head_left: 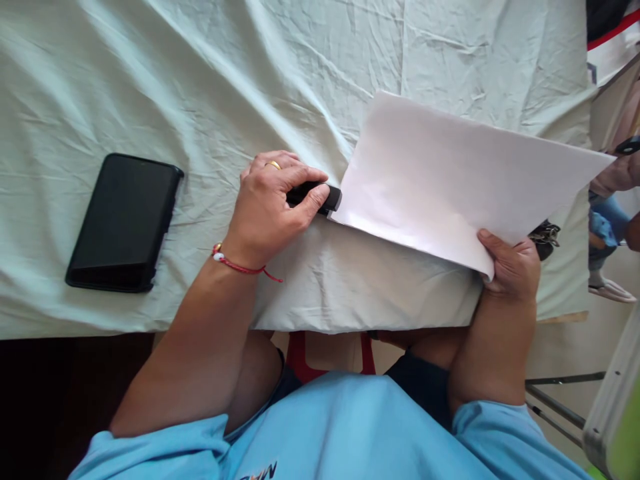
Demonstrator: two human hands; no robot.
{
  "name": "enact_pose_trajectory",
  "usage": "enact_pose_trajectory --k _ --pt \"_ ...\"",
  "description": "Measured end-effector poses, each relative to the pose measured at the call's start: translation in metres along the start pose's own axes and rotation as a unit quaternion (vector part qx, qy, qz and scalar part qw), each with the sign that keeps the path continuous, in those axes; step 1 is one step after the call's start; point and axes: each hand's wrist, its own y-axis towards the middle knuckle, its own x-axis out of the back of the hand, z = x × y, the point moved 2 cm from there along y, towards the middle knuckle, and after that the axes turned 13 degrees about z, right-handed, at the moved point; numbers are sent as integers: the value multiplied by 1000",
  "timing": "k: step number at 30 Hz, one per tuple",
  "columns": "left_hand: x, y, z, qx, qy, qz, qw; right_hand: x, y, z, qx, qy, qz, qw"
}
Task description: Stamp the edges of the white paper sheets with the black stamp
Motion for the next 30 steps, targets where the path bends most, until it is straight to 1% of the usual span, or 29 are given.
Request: enact_pose_trajectory --k 3,6,13,19,26,30 --pt "0 0 -1 5 -6 7 1000 6 1 2 2 -23 -11 1000" --pt "1 0 -2 7 -5 10 1000 10 1 3 5 -18 -22 1000" --pt "0 1 -4 -12 1 9 1000 3 -1 0 2 -9 1 1000" --pt "-2 0 -8 -13 9 25 1000 4 0 0 9 14 -9 1000" --pt "-12 5 -6 3 20 35 999 -1 2 1 11 1 3 1000" --pt "-11 3 -11 10 11 65 998 -2 -1 5 27 -26 -7 999"
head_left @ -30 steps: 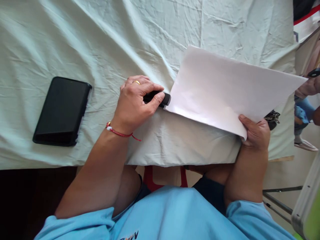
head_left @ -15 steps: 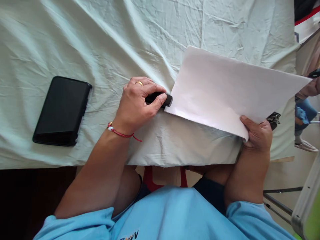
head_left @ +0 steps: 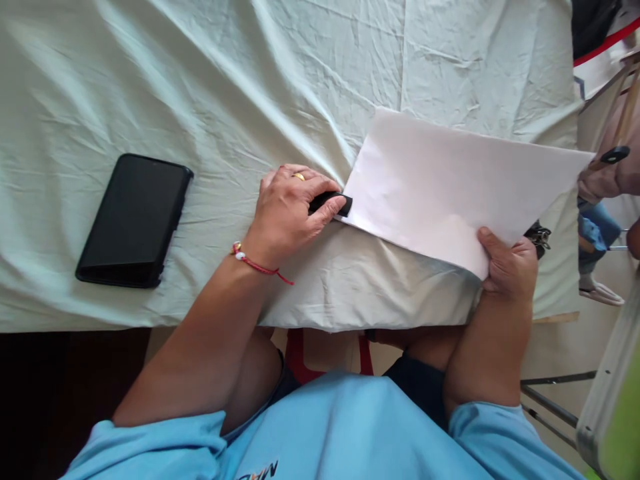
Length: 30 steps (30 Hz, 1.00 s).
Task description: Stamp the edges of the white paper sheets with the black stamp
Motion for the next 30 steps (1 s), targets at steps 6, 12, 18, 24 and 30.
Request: enact_pose_trajectory --k 6,12,18,24,30 --pt "-12 -15 -21 -41 9 37 998 9 -10 12 6 -25 -10 1000" --pt "-11 -20 -38 -38 14 114 993 10 -19 25 18 -18 -26 999" --pt "-7 -26 -35 -49 6 147 988 -11 -16 28 13 38 -37 998" --pt "-13 -22 -20 -84 36 108 990 -35 6 19 16 39 -48 998" --pt "5 -22 -13 -130 -17 197 972 -47 13 20 -21 8 -5 1000"
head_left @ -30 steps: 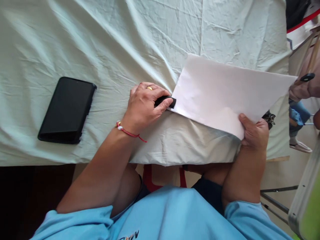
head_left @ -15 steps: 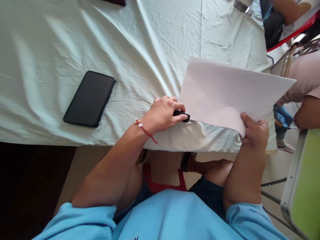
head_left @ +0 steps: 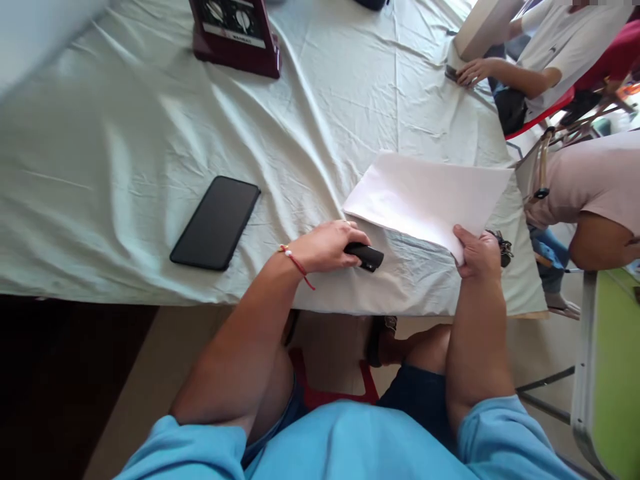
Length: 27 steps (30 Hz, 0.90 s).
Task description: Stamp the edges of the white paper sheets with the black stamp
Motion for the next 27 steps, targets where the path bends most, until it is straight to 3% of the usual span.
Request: enact_pose_trajectory --k 2,4,6,7,9,11,14,19,24,27 --pt "11 -5 9 -17 -102 -44 994 -5 0 4 -13 4 16 1000" --pt "23 -6 23 -6 -210 -184 960 -12 1 8 -29 7 32 999" --pt "32 -3 38 26 -289 -370 882 -20 2 13 -43 6 48 998" --pt "33 1 44 46 -336 -422 841 -24 2 16 -46 5 55 997" --pt "31 14 51 78 -438 -442 779 -32 1 20 -51 0 72 996" --pt "24 27 53 91 -520 -406 746 -38 -2 22 -50 -7 91 995" --pt "14 38 51 96 -547 -372 744 -39 -7 23 -44 -8 113 993" --pt "9 34 59 147 -464 -454 747 -34 1 20 -39 31 129 990" --pt "15 43 60 102 -456 -357 809 -34 16 3 -40 88 136 986" --pt "12 54 56 77 -450 -319 830 -21 15 -11 -30 51 164 985"
